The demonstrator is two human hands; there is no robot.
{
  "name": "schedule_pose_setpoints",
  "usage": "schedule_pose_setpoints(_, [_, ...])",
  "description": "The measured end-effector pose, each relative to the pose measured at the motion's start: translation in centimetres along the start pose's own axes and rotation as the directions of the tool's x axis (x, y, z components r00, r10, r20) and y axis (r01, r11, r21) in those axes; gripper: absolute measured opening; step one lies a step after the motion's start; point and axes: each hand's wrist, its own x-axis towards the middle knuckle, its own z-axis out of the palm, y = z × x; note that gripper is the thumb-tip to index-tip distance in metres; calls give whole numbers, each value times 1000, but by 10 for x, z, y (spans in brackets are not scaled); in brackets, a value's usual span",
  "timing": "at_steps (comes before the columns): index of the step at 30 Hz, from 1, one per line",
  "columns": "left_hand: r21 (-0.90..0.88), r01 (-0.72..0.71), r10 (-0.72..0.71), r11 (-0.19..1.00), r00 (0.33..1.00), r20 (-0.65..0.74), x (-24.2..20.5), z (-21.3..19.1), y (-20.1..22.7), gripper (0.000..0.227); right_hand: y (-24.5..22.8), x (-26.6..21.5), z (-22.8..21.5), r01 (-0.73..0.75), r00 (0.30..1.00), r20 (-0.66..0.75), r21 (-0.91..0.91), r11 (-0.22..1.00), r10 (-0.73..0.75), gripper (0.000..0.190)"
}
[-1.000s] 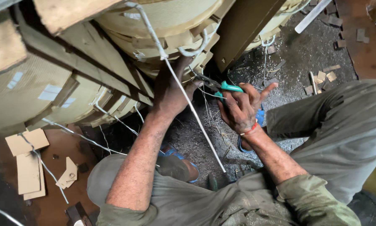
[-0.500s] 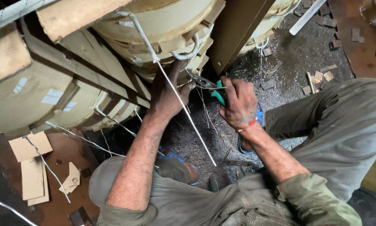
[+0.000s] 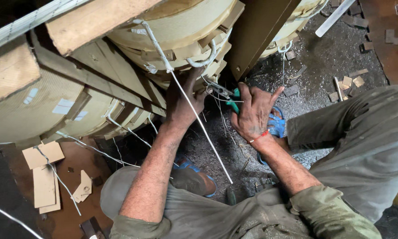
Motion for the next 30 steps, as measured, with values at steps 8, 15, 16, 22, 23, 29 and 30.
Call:
schedule_pose_setpoints(8, [-113,26,-21,993,999,44,0,5,-12,67,24,0,10,92,994,-42,-112,989,-97,75])
schedule_pose_setpoints(15, [40,-128,131,991,989,-69,0,2,-6,65,20,10,-8,86,996,27,-92,992,-84,89])
schedule_pose_setpoints(16, [18,-127,128,992,989,-68,0,3,-6,65,18,10,-10,92,995,32,-85,992,-90,90])
schedule_pose_setpoints(22, [-212,-48,47,976,999,-9,1,5,-3,59,18,24,-20,171,985,5,-49,984,-171,87])
schedule_pose_setpoints(23, [-183,-38,38,982,999,-6,1,3,-1,59,18,26,-22,203,979,-9,-39,978,-203,83])
schedule_pose_setpoints(29, [-85,15,-6,996,995,98,-3,-13,14,76,-3,18,-20,-119,978,178,51,992,108,63])
schedule_pose_setpoints(30, [-92,10,-1,996,995,103,-3,-15,15,78,-10,14,-17,-160,974,180,132,978,136,62])
